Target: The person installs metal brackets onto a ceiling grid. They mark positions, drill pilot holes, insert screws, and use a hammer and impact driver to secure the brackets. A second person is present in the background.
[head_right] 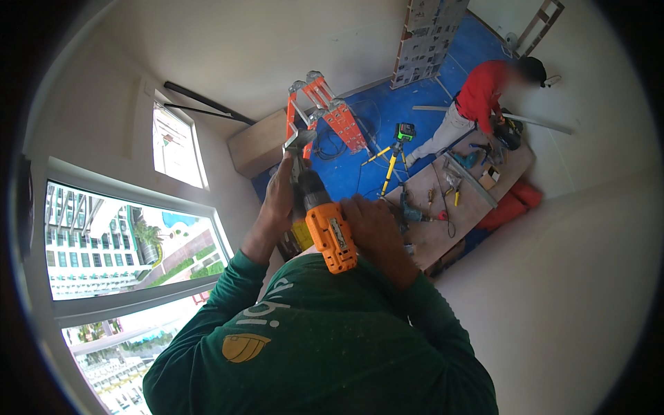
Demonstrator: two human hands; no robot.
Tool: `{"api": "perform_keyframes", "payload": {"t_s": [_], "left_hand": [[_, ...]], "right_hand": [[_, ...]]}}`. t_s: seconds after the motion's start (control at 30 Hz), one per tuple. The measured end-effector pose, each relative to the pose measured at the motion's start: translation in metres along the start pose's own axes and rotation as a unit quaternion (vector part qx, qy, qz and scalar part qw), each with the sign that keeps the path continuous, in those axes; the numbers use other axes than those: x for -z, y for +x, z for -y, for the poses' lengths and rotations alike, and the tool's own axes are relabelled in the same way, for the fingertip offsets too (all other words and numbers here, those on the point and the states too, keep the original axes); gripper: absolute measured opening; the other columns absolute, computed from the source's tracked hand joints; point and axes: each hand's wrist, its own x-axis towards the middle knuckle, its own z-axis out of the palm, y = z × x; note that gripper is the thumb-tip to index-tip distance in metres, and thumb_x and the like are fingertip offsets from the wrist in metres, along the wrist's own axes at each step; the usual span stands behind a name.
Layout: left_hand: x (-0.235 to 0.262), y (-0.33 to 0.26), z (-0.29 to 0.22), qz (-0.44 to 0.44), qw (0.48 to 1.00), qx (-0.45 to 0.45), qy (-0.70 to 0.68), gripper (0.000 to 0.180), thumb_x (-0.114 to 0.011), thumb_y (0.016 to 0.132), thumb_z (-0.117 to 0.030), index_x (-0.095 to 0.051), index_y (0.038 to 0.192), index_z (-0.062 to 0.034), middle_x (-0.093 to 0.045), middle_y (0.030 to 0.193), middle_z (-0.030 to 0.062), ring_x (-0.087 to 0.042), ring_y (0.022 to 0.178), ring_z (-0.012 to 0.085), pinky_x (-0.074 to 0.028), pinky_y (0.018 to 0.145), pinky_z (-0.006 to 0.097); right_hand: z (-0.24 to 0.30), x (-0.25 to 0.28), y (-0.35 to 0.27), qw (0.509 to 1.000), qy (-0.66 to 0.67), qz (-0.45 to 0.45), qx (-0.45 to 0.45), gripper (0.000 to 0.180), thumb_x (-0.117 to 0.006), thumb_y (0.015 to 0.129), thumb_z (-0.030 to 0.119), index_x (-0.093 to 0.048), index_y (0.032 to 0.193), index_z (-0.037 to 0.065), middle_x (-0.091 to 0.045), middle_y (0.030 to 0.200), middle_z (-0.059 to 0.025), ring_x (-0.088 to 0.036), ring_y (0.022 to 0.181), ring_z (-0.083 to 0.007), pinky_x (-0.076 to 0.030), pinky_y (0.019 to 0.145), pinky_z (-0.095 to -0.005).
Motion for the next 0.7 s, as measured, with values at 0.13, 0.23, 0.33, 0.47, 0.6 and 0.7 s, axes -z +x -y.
{"api": "perform_keyframes", "payload": {"t_s": [0.13, 0.23, 0.33, 0.47, 0.6, 0.7], "left_hand": [[-0.003, -0.001, -0.003, 0.004, 1.0, -0.005, 0.0, 0.059, -0.04, 0.113, -0.058, -0.06, 0.122, -0.0031, -0.064, 0.093, 0.0068, -0.064, 0.074, 0.0156, -0.058, 0.069, 0.033], [-0.006, -0.001, -0.005, -0.001, 0.999, -0.03, 0.024, 0.061, -0.037, 0.114, -0.06, -0.06, 0.12, -0.0035, -0.063, 0.092, 0.006, -0.063, 0.075, 0.0139, -0.057, 0.068, 0.032], [-0.008, 0.0, -0.009, 0.007, 0.997, -0.048, 0.066, 0.062, -0.034, 0.114, -0.061, -0.06, 0.118, -0.0041, -0.062, 0.091, 0.0051, -0.062, 0.074, 0.0124, -0.056, 0.068, 0.03], [-0.01, 0.0, -0.012, 0.002, 0.991, -0.094, 0.099, 0.061, -0.033, 0.114, -0.06, -0.06, 0.114, -0.0053, -0.06, 0.091, 0.0042, -0.058, 0.074, 0.0114, -0.053, 0.068, 0.029], [-0.008, 0.001, -0.014, 0.003, 0.983, -0.121, 0.137, 0.061, -0.029, 0.115, -0.059, -0.059, 0.113, -0.0058, -0.058, 0.092, 0.0041, -0.055, 0.077, 0.0115, -0.051, 0.072, 0.029], [-0.008, 0.003, -0.017, 0.004, 0.969, -0.172, 0.179, 0.061, -0.026, 0.116, -0.058, -0.057, 0.112, -0.0056, -0.057, 0.093, 0.004, -0.053, 0.08, 0.0121, -0.05, 0.076, 0.03]], "right_hand": [[0.005, -0.001, 0.003, 0.999, 0.031, -0.003, 0.009, 0.029, -0.07, 0.091, 0.016, -0.057, 0.115, 0.008, -0.06, 0.101, -0.0094, -0.065, 0.092, -0.0308, -0.047, 0.077, -0.0445], [0.007, -0.002, 0.005, 0.999, 0.019, -0.021, 0.026, 0.028, -0.071, 0.09, 0.017, -0.057, 0.112, 0.009, -0.059, 0.097, -0.0087, -0.064, 0.089, -0.0297, -0.046, 0.076, -0.0443], [0.008, -0.003, 0.008, 0.999, -0.007, -0.031, 0.027, 0.027, -0.071, 0.089, 0.018, -0.056, 0.11, 0.009, -0.058, 0.095, -0.0077, -0.064, 0.087, -0.0292, -0.046, 0.074, -0.0439], [0.008, -0.003, 0.01, 0.998, -0.021, -0.043, 0.032, 0.024, -0.07, 0.091, 0.021, -0.056, 0.107, 0.01, -0.058, 0.094, -0.0064, -0.064, 0.086, -0.0282, -0.046, 0.073, -0.0433], [0.01, -0.004, 0.014, 0.995, -0.074, -0.048, 0.051, 0.021, -0.068, 0.092, 0.022, -0.055, 0.103, 0.011, -0.059, 0.092, -0.005, -0.065, 0.085, -0.0258, -0.047, 0.073, -0.0419], [0.011, -0.003, 0.016, 0.993, -0.087, -0.063, 0.052, 0.019, -0.068, 0.092, 0.021, -0.055, 0.101, 0.011, -0.059, 0.091, -0.0044, -0.065, 0.085, -0.0242, -0.047, 0.073, -0.0408]]}}
